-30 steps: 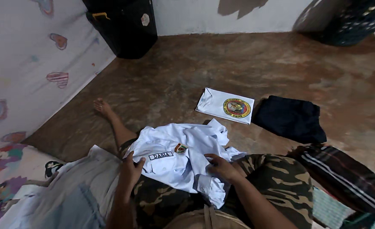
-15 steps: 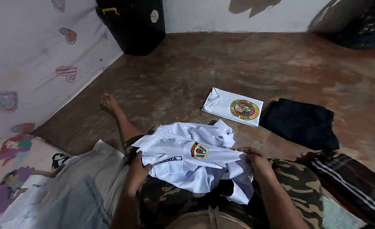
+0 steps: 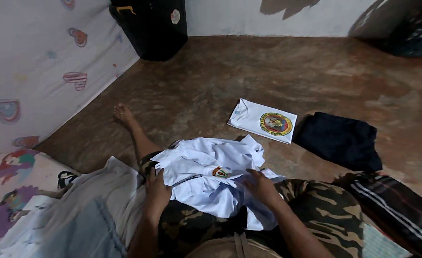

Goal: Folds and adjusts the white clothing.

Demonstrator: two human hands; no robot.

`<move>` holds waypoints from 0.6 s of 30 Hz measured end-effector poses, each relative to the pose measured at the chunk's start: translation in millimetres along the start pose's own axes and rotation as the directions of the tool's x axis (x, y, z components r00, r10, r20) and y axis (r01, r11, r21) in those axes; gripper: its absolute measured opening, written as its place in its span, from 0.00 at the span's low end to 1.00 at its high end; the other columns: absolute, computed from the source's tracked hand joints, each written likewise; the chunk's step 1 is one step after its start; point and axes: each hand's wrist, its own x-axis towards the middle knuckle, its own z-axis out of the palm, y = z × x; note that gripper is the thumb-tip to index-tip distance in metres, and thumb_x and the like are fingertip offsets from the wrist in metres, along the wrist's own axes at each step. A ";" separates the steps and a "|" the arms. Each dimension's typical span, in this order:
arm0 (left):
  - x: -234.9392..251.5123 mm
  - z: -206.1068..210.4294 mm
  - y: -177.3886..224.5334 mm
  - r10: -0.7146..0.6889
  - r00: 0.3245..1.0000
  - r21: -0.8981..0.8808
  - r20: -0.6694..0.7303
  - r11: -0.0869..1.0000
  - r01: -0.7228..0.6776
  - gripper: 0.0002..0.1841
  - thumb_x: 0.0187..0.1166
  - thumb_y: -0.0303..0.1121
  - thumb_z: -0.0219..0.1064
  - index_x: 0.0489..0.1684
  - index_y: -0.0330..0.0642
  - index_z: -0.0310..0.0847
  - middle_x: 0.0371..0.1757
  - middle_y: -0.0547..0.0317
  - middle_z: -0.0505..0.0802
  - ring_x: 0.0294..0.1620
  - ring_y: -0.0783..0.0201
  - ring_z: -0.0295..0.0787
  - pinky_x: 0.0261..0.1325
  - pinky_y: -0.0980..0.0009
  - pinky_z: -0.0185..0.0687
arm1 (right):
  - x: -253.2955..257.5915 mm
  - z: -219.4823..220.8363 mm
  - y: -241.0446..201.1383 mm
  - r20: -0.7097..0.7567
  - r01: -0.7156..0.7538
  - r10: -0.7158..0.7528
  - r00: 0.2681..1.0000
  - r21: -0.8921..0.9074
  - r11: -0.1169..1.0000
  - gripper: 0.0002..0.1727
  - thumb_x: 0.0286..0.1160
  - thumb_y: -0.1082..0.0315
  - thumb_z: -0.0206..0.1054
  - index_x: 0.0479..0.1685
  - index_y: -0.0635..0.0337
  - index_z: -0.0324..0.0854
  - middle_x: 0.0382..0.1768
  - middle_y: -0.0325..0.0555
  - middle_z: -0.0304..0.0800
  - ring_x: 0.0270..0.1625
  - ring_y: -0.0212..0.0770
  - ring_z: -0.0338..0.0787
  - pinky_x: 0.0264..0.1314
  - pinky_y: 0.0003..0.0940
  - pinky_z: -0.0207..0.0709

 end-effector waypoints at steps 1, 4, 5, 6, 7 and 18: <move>-0.6 -0.7 2.6 0.052 0.998 -0.013 -0.024 0.999 -0.052 0.33 0.71 0.25 0.72 0.81 0.38 0.73 0.93 0.33 0.54 0.92 0.32 0.49 0.89 0.39 0.51 | -0.5 1.7 -3.1 0.082 -0.060 0.059 0.995 0.001 0.998 0.40 0.78 0.49 0.72 0.87 0.59 0.66 0.74 0.68 0.77 0.74 0.67 0.80 0.76 0.64 0.72; -5.4 -6.3 19.0 0.207 0.978 -0.186 -0.020 0.960 -0.207 0.23 0.81 0.27 0.66 0.75 0.34 0.78 0.85 0.37 0.73 0.84 0.43 0.71 0.83 0.49 0.69 | -6.1 5.6 -12.8 0.194 -0.071 0.055 0.979 0.074 0.995 0.31 0.73 0.59 0.76 0.74 0.67 0.78 0.61 0.69 0.87 0.65 0.66 0.86 0.71 0.65 0.75; -7.3 -6.8 26.4 0.223 0.975 -0.286 0.013 0.935 -0.210 0.21 0.85 0.30 0.63 0.75 0.32 0.77 0.79 0.38 0.80 0.75 0.48 0.82 0.76 0.54 0.79 | -10.2 4.7 -18.3 0.233 -0.004 -0.034 0.972 0.162 0.987 0.25 0.75 0.63 0.74 0.67 0.69 0.81 0.56 0.67 0.88 0.60 0.62 0.88 0.68 0.62 0.77; -8.9 -6.1 35.1 0.195 0.979 -0.403 0.065 0.902 -0.153 0.20 0.89 0.33 0.59 0.74 0.31 0.76 0.71 0.39 0.86 0.64 0.52 0.90 0.67 0.56 0.86 | -16.3 4.0 -25.0 0.263 0.090 -0.161 0.951 0.261 0.961 0.21 0.78 0.64 0.71 0.65 0.67 0.83 0.53 0.61 0.90 0.56 0.54 0.90 0.65 0.55 0.80; -9.1 -3.4 43.4 0.144 0.982 -0.502 0.126 0.863 -0.062 0.20 0.93 0.36 0.54 0.73 0.30 0.76 0.64 0.40 0.89 0.55 0.53 0.95 0.60 0.57 0.91 | -23.8 4.4 -32.6 0.269 0.210 -0.320 0.909 0.367 0.906 0.19 0.79 0.67 0.69 0.67 0.63 0.84 0.55 0.54 0.92 0.56 0.44 0.91 0.65 0.46 0.83; 4.4 29.1 68.0 0.072 0.957 -0.335 0.280 0.942 0.027 0.22 0.84 0.32 0.63 0.72 0.28 0.76 0.67 0.33 0.87 0.71 0.44 0.84 0.78 0.45 0.74 | -76.0 35.7 -90.2 0.392 0.667 -0.904 0.170 0.630 0.398 0.20 0.71 0.82 0.64 0.62 0.69 0.87 0.55 0.62 0.92 0.62 0.55 0.90 0.71 0.52 0.78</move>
